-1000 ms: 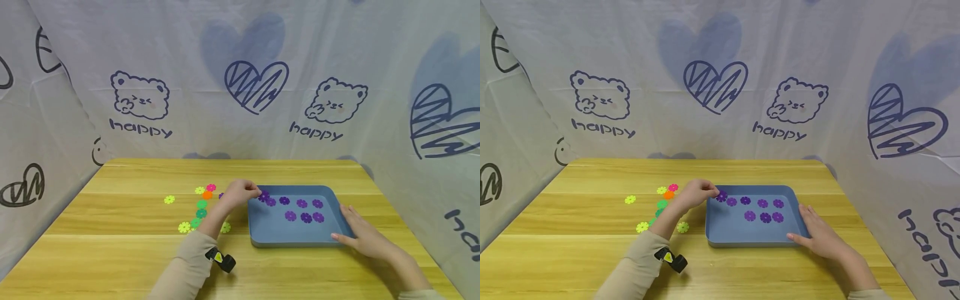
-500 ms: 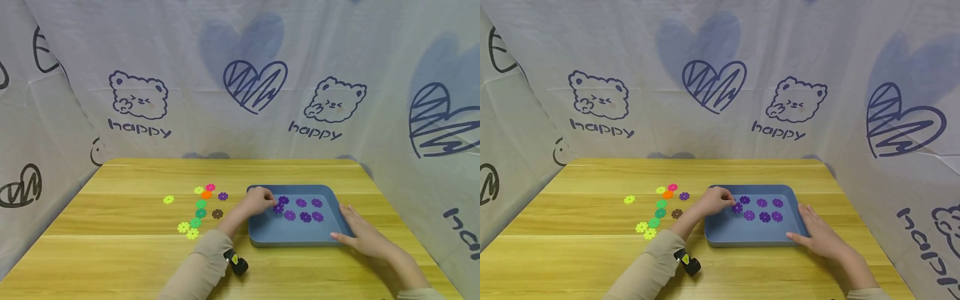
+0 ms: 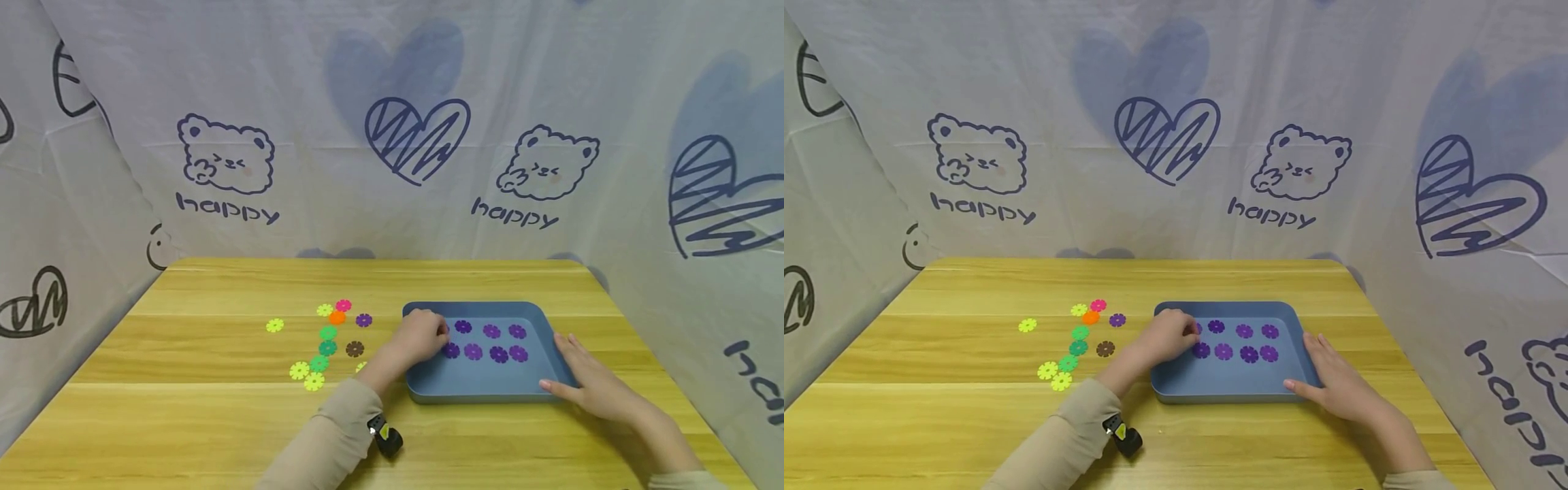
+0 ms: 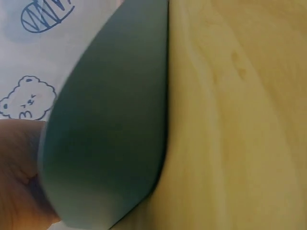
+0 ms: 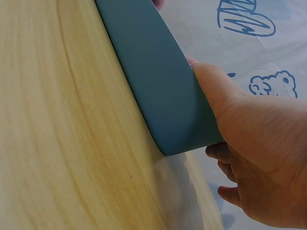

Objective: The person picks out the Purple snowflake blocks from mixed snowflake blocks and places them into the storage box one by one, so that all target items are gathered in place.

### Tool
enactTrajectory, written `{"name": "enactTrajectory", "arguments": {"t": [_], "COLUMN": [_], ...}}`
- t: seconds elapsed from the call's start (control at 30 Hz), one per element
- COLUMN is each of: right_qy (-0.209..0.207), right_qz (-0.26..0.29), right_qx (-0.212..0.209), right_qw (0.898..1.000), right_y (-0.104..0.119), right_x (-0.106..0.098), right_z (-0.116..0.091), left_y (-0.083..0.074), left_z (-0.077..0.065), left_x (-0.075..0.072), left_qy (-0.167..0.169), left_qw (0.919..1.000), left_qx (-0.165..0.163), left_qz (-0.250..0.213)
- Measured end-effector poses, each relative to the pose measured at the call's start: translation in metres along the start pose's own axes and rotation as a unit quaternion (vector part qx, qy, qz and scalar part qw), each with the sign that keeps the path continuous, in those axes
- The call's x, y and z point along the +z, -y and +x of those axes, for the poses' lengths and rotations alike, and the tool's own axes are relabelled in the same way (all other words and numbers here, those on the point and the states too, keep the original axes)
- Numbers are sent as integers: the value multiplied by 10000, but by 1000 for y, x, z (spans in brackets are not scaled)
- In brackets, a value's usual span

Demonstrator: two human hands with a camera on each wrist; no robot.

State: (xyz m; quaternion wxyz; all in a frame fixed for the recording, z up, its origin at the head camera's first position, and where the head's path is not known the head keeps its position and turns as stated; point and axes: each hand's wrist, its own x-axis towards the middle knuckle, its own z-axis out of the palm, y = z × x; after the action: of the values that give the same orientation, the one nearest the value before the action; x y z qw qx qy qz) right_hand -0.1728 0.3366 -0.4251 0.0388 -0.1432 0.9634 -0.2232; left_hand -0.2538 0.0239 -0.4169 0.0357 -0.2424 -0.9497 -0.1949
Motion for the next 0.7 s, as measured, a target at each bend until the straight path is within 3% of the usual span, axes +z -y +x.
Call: {"name": "enactTrajectory", "arguments": {"t": [0.17, 0.3, 0.57, 0.7], "right_qy": [13, 4, -27, -22], "right_qz": [-8, -14, 2, 1], "right_qx": [16, 9, -34, -37], "right_qw": [10000, 10000, 10000, 10000], "right_y": [0, -1, -2, -3], "right_x": [0, 1, 0, 1], "right_z": [0, 1, 1, 1], "left_y": [4, 15, 59, 79], "left_z": [-9, -18, -33, -37], "left_x": [-18, -39, -66, -73], "left_qy": [-112, -65, -388, -326], "left_qw": [9995, 9980, 9932, 9896], "left_qx": [16, -179, -626, -956], "left_qz": [-309, -611, -901, -1029]}}
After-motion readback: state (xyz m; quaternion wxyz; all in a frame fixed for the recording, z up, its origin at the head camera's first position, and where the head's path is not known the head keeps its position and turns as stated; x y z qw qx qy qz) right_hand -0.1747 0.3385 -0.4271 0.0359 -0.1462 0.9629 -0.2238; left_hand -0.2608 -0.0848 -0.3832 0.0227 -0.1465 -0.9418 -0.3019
